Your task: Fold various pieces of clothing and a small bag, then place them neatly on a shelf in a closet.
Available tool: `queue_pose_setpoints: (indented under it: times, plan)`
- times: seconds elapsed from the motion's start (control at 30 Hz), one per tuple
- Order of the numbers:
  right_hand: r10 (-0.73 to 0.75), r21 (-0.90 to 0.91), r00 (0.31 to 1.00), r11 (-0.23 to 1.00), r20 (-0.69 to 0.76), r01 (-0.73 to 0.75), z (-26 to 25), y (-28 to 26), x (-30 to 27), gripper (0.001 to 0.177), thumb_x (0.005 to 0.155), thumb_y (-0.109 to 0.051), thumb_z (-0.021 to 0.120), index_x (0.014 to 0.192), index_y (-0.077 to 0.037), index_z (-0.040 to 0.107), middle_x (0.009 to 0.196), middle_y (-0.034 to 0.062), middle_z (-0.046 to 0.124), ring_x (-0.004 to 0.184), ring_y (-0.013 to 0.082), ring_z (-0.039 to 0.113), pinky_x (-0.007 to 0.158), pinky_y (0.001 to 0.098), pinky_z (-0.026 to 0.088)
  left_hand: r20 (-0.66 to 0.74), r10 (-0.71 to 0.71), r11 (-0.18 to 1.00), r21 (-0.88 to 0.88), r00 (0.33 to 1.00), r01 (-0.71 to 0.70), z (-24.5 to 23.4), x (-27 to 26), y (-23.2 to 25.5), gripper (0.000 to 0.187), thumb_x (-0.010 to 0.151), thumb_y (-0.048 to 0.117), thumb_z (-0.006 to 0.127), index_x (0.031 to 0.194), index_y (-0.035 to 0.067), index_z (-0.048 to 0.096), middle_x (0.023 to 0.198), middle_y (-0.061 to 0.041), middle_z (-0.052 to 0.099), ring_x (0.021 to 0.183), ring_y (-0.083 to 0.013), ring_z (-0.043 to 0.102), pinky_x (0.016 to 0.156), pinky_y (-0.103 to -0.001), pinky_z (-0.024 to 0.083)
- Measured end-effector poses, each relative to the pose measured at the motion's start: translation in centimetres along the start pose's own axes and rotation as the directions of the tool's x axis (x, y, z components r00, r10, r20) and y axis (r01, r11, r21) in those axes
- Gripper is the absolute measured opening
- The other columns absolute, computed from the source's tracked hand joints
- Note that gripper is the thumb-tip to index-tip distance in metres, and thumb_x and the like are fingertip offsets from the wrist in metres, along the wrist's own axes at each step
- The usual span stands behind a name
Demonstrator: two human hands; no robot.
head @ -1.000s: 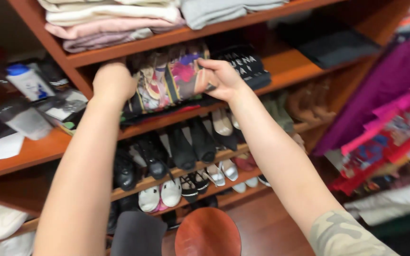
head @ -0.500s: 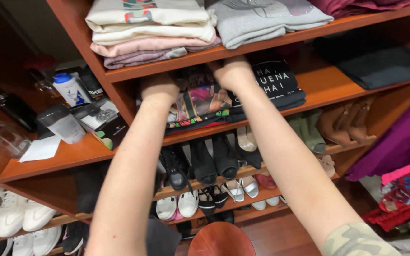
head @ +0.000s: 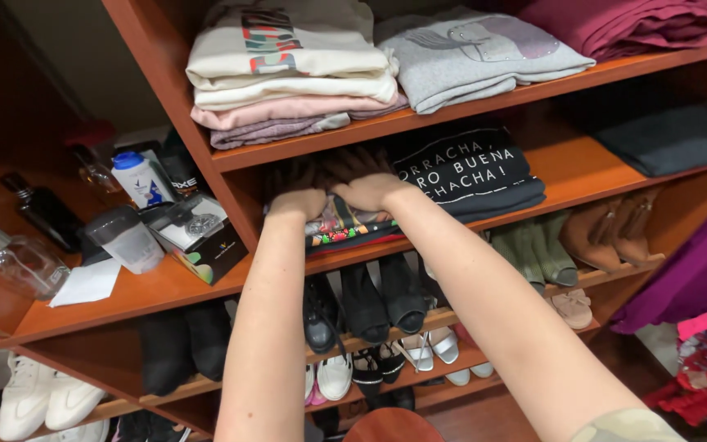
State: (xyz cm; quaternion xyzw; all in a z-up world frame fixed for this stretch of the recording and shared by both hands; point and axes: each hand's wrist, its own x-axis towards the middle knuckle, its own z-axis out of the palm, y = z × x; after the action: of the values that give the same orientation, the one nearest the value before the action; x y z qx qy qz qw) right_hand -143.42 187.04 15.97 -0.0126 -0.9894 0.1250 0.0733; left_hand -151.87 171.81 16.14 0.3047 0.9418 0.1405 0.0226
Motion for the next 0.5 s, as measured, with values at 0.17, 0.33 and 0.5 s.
queue_pose_setpoints:
  times: [0.17,0.33,0.5]
  plan:
    - [-0.103,-0.111,0.995,0.988,0.009,0.103,-0.6,0.2,-0.9,0.069,0.098,-0.059,0.035,0.162,-0.033,0.026,0.172,0.0079,0.006,0.158,0.0345,0.000,0.125,0.0537,-0.001,-0.009,-0.016,1.000,-0.013,1.000,0.015,-0.8,-1.4,0.9,0.063,0.100,0.036,0.039,0.161,0.026,0.028,0.170,-0.010,0.015,0.154,-0.0323,0.023,0.124,-0.043,0.021]
    - [-0.099,-0.036,0.994,0.995,-0.034,0.098,-3.1,-1.5,-4.1,0.069,0.097,-0.059,0.046,0.155,-0.022,0.038,0.162,0.0141,0.027,0.148,0.0374,0.022,0.120,0.0479,0.019,0.026,0.011,1.000,0.012,1.000,-0.011,-1.9,-3.4,2.0,0.060,0.100,0.041,0.038,0.158,0.025,0.033,0.168,-0.010,0.021,0.151,-0.0333,0.027,0.122,-0.045,0.023]
    - [0.028,0.049,0.974,0.999,-0.227,-0.018,-3.0,-4.9,-10.2,0.053,0.090,-0.044,0.063,0.135,-0.015,0.062,0.135,0.0162,0.064,0.127,0.0391,0.058,0.110,0.0471,0.045,0.078,-0.170,0.978,-0.108,0.982,0.178,-3.2,-11.6,5.5,0.069,0.107,0.057,0.033,0.148,0.008,0.057,0.157,-0.020,0.051,0.148,-0.0355,0.046,0.125,-0.044,0.032]
